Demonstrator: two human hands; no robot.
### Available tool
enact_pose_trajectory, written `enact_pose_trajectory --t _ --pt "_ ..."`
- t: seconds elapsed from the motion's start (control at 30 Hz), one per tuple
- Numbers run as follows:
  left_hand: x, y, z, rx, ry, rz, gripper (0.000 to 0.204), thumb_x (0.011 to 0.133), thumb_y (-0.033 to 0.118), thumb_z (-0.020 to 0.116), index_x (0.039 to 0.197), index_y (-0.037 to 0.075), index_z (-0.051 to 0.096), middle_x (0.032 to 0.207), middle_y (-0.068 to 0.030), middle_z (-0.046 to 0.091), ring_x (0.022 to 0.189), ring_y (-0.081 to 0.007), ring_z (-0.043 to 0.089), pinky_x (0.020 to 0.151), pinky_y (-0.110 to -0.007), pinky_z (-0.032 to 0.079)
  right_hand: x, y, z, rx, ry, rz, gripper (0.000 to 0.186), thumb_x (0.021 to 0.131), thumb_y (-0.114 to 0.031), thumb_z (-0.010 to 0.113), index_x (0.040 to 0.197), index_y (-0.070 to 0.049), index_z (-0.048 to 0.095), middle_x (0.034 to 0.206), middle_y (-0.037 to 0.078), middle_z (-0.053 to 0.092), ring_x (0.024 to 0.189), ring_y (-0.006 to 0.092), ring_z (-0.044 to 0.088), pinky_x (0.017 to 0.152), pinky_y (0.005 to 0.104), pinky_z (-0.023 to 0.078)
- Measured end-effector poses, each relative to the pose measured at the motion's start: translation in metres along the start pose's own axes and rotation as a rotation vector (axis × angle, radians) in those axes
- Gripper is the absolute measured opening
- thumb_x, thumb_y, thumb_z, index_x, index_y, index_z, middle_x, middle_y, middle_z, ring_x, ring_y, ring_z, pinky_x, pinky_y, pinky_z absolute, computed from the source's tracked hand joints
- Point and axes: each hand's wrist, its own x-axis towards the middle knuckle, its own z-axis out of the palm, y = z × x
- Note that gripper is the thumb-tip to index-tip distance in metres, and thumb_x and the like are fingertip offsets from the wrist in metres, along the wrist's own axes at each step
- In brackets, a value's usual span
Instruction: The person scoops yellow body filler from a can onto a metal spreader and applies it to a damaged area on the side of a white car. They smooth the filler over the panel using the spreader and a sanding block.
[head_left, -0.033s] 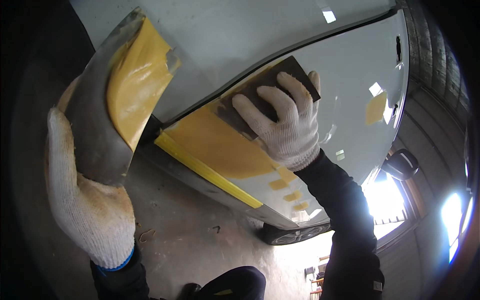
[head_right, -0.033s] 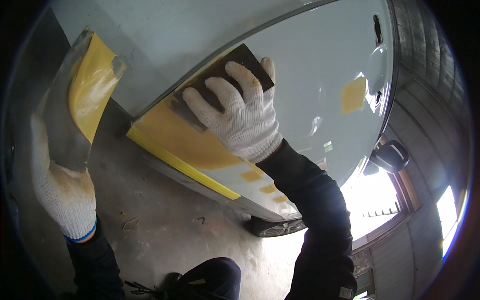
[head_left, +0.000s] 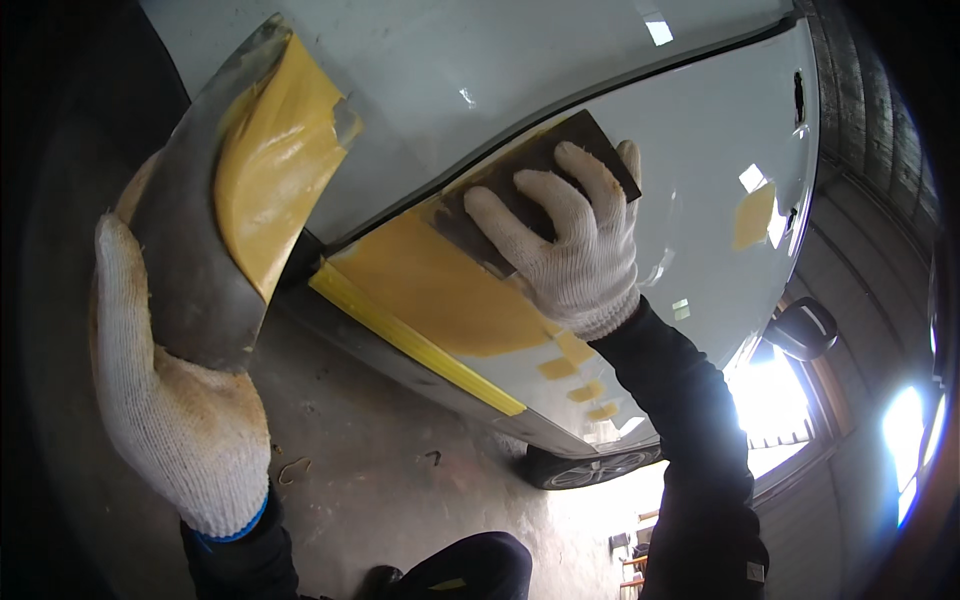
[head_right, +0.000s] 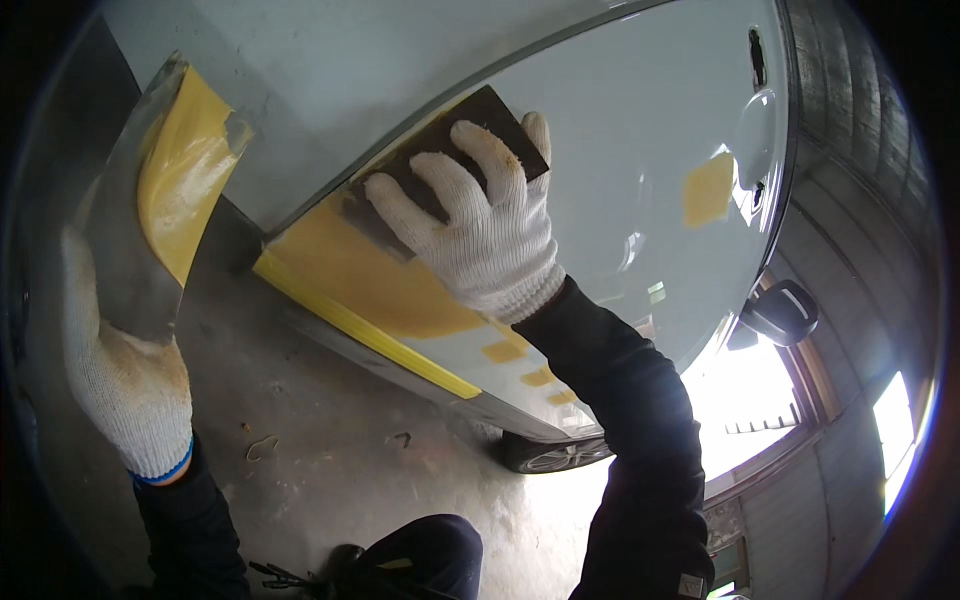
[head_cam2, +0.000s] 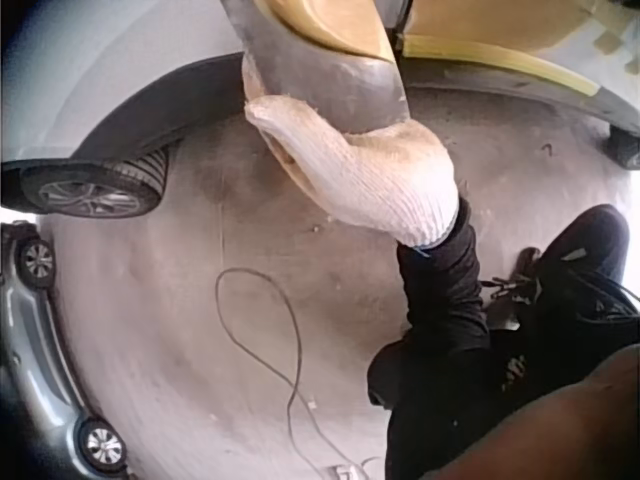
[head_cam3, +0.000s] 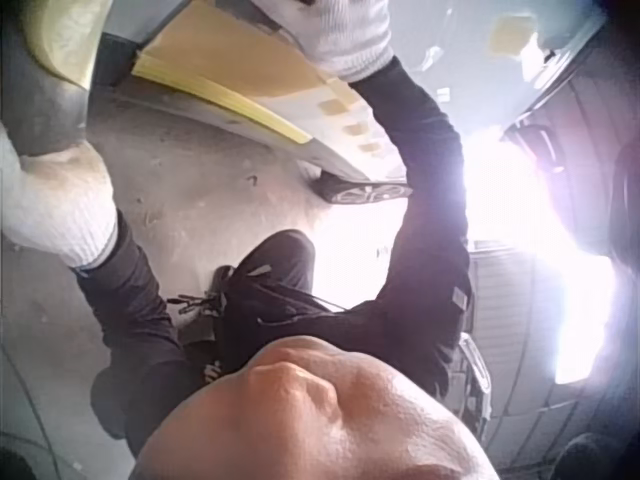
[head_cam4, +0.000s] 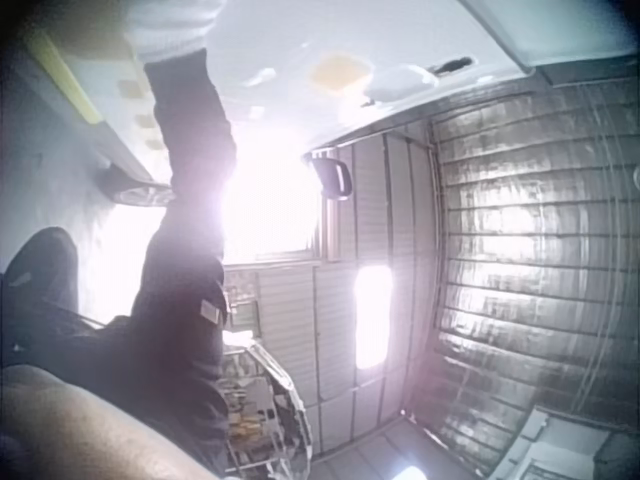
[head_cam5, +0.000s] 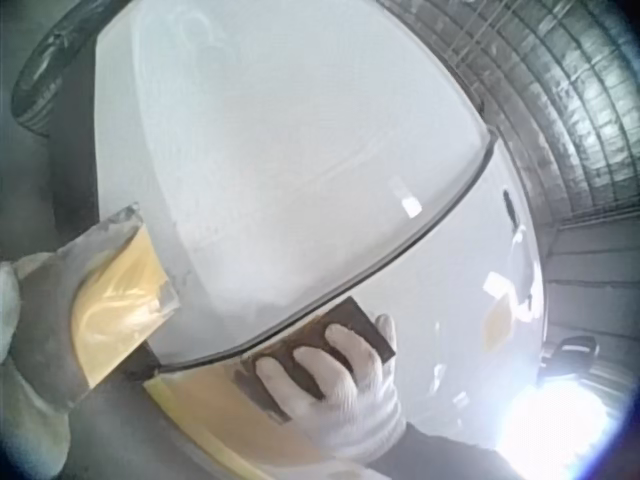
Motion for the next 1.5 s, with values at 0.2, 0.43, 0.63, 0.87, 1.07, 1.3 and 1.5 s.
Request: enact_pose_trajectory --t 0.2,0.43,0.63,0.87,1.07,1.3,1.5 --pt "-0.003 -0.005 0.001 -0.004 -0.005 -0.004 0.053 0.098 0.003 0.063 0.149 0.001 0.049 0.144 -0.0219 0.056 0.133 -0.0329 0.058 0.114 -0.041 0.048 -0.002 0.001 0.001 0.004 -0.036 -0.022 0.05 0.072 -0.037 0.085 0.12 -0.036 0.07 0.115 0.004 0.05 0.122 0.0322 0.049 0.108 0.0649 0.038" --pt "-0.005 -0.014 -0.007 0.254 -0.032 0.158 0.057 0.095 0.005 0.069 0.148 0.001 0.051 0.141 -0.0211 0.061 0.13 -0.0319 0.061 0.112 -0.04 0.049 0.002 0.002 -0.011 0.028 -0.068 -0.035 0.039 0.075 -0.036 0.08 0.113 -0.033 0.071 0.114 0.002 0.05 0.117 0.0288 0.049 0.102 0.063 0.042" --pt "-0.001 -0.021 -0.01 0.535 -0.021 0.338 0.068 0.087 -0.002 0.076 0.15 0.005 0.051 0.14 -0.019 0.063 0.128 -0.0319 0.063 0.11 -0.041 0.051 -0.024 0.004 -0.025 -0.014 -0.153 -0.026 0.042 0.073 -0.03 0.077 0.114 -0.032 0.073 0.116 0.002 0.052 0.119 0.0299 0.05 0.103 0.0604 0.041" --pt "0.0 -0.028 -0.014 0.621 -0.056 0.462 0.068 0.088 -0.002 0.075 0.151 0.005 0.049 0.139 -0.0187 0.063 0.127 -0.0318 0.063 0.11 -0.042 0.051 -0.074 -0.003 -0.048 0.017 -0.276 0.062 0.048 0.072 -0.022 0.078 0.118 -0.032 0.072 0.118 0.002 0.051 0.123 0.0313 0.047 0.102 0.0482 0.046" --pt "-0.001 -0.033 -0.015 0.479 -0.108 0.47 0.068 0.088 -0.003 0.075 0.151 0.004 0.049 0.14 -0.0196 0.062 0.129 -0.0317 0.062 0.111 -0.043 0.051 -0.12 -0.011 -0.066 0.059 -0.353 0.119 0.056 0.065 -0.024 0.083 0.119 -0.032 0.071 0.119 0.002 0.05 0.125 0.0326 0.045 0.102 0.0493 0.047" --pt "-0.01 -0.028 -0.003 -0.261 -0.139 0.019 0.056 0.094 0.001 0.066 0.148 0.003 0.051 0.143 -0.0207 0.058 0.134 -0.0318 0.057 0.111 -0.042 0.05 -0.155 -0.019 -0.091 0.12 -0.495 0.182 0.06 0.062 -0.017 0.087 0.118 -0.027 0.072 0.118 0.005 0.051 0.124 0.0359 0.047 0.103 0.0485 0.048" --pt "-0.019 0.013 0.016 -0.679 -0.147 -0.502 0.045 0.101 0.015 0.06 0.142 0.0 0.055 0.139 -0.0181 0.059 0.131 -0.0274 0.056 0.111 -0.039 0.046 -0.157 -0.026 -0.109 0.068 -0.544 0.197 0.055 0.069 -0.025 0.083 0.122 -0.026 0.072 0.118 0.005 0.051 0.121 0.0334 0.048 0.104 0.0571 0.045"
